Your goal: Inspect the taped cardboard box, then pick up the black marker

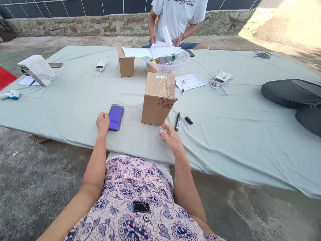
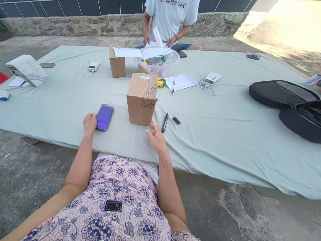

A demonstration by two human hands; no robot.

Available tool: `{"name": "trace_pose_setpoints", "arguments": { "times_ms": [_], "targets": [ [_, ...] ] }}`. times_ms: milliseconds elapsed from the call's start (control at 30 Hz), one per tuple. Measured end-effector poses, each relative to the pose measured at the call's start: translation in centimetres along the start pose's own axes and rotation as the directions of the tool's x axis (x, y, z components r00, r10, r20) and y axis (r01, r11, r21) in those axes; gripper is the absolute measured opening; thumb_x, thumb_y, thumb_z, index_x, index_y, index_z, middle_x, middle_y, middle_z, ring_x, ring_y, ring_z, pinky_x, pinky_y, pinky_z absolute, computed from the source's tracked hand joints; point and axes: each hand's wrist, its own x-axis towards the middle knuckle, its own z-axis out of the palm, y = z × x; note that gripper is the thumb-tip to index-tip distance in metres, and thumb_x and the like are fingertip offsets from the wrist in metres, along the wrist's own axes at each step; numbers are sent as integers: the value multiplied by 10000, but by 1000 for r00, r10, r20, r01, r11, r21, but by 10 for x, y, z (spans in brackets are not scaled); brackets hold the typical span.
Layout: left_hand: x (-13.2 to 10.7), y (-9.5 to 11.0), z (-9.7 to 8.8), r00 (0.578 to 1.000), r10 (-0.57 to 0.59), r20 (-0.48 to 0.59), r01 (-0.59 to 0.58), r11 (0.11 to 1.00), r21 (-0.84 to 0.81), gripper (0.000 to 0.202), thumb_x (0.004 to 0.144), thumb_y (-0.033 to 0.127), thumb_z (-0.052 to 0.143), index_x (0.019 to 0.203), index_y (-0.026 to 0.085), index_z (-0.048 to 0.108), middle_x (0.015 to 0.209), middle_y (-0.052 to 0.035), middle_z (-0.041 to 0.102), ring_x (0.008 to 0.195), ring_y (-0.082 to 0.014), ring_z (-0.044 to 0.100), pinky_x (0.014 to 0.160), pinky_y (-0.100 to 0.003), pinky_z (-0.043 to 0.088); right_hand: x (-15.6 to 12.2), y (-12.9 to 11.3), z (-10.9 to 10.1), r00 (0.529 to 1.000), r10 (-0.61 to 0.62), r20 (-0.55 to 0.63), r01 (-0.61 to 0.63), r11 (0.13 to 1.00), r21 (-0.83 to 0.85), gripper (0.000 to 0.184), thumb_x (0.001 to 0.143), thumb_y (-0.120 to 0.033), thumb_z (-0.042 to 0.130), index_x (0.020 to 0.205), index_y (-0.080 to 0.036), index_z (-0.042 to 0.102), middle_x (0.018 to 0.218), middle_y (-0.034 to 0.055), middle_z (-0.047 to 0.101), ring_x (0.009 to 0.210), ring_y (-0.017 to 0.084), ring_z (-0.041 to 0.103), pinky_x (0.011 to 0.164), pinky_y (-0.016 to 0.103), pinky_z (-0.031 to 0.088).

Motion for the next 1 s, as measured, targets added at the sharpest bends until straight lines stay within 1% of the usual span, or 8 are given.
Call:
{"name": "trace_pose_setpoints", "arguments": {
  "times_ms": [200,367,433,533,633,700,833,1000],
  "targets": [
    [-11,19,-5,989,135,-66,-132,990,50,161,884,136,527,978,218,629,1108,-113,691,1184,-299,606,1053,-435,435,4,6,3,998,-11,-54,11,1000,-10,809,837,-547,632,1550,-197,479,1547,184,557,1058,280,701,841,458,614],
    [-34,47,-1,951,300,77,-287,947,-145,262,920,230,571,1174,231,636,1269,-113,687,1208,-272,644,981,-396,529,10,12,6,995,-64,-75,63,998,-13,878,862,-538,628,1637,-222,360,1636,186,464,1134,295,692,964,501,601],
    [-45,61,6,897,414,155,-369,894,-254,356,910,253,624,1265,239,613,1322,-125,667,1229,-283,639,1006,-420,528,12,13,8,994,-91,-67,89,996,-24,880,888,-531,605,1662,-240,305,1673,178,419,1144,281,689,1000,497,585],
    [-62,81,24,771,578,267,-473,801,-367,600,895,262,692,1463,292,500,1451,-141,596,1336,-328,584,1078,-496,488,14,11,12,991,-117,-72,116,993,-22,893,903,-514,590,1681,-256,237,1702,178,372,1151,273,695,1007,487,576],
    [-77,93,49,643,705,298,-558,698,-448,800,879,217,709,1582,345,349,1594,-145,467,1478,-359,454,1141,-540,444,14,6,15,987,-146,-65,145,989,-21,917,902,-501,593,1688,-258,188,1697,184,376,1195,287,689,1004,489,571],
    [-87,94,65,592,750,293,-607,655,-449,876,864,175,688,1618,348,275,1635,-142,413,1521,-353,395,1179,-554,418,11,3,16,986,-160,-51,159,987,-27,922,898,-490,599,1686,-257,181,1686,186,394,1259,303,660,996,486,574],
    [-107,81,78,593,769,238,-666,635,-392,863,865,129,609,1630,319,260,1632,-151,409,1516,-326,398,1190,-541,425,2,1,16,985,-163,-60,162,987,-22,882,894,-477,606,1665,-262,237,1666,174,432,1421,324,549,1056,511,545],
    [-115,70,62,588,779,219,-683,623,-382,785,870,116,589,1586,340,361,1562,-123,504,1431,-292,480,1148,-501,460,-10,3,15,980,-173,-95,171,985,-27,816,918,-521,601,1635,-282,294,1563,157,567,1502,310,479,1182,581,431]
  ]
}}
